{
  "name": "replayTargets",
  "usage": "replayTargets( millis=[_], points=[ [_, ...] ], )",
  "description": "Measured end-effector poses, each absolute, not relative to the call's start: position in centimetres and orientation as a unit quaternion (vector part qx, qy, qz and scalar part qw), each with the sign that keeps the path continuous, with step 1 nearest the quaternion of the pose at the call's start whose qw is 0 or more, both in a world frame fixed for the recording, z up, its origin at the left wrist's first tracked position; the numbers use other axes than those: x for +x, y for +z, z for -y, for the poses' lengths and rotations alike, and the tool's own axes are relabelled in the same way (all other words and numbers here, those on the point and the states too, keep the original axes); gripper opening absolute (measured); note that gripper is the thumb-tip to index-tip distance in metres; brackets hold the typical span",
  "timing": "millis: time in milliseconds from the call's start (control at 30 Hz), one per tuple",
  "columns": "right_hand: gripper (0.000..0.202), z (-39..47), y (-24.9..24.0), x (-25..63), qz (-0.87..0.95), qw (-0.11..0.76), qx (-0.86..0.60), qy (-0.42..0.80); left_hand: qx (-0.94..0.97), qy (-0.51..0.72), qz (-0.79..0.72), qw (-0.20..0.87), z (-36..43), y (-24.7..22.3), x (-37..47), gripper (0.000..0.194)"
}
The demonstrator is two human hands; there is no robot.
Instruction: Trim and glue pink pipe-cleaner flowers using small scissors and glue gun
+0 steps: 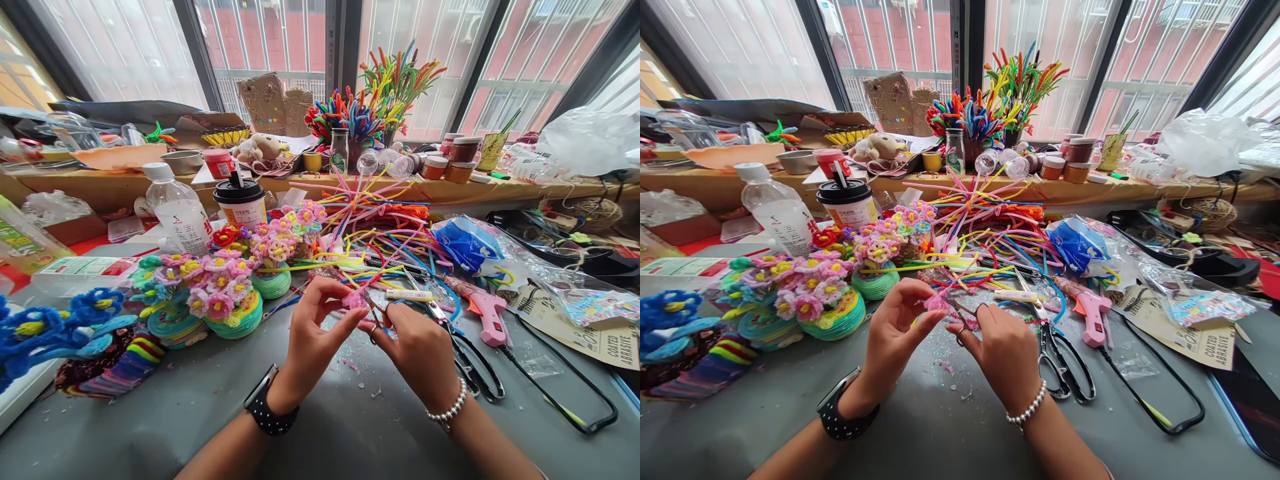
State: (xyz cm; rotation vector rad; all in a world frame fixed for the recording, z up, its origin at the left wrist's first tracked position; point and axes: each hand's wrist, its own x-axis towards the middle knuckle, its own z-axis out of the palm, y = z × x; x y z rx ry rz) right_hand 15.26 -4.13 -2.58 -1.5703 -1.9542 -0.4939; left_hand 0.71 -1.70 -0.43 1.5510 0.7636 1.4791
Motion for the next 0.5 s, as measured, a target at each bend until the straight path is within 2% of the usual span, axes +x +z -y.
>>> replayTargets(
  millis=[500],
  points=[
    [0.053, 4.08, -2.82, 15.29, 0.742, 0.277, -0.573, -0.211, 0.633, 0.592, -0.305, 0.395, 1.63, -0.66, 0.69, 0.015]
  ],
)
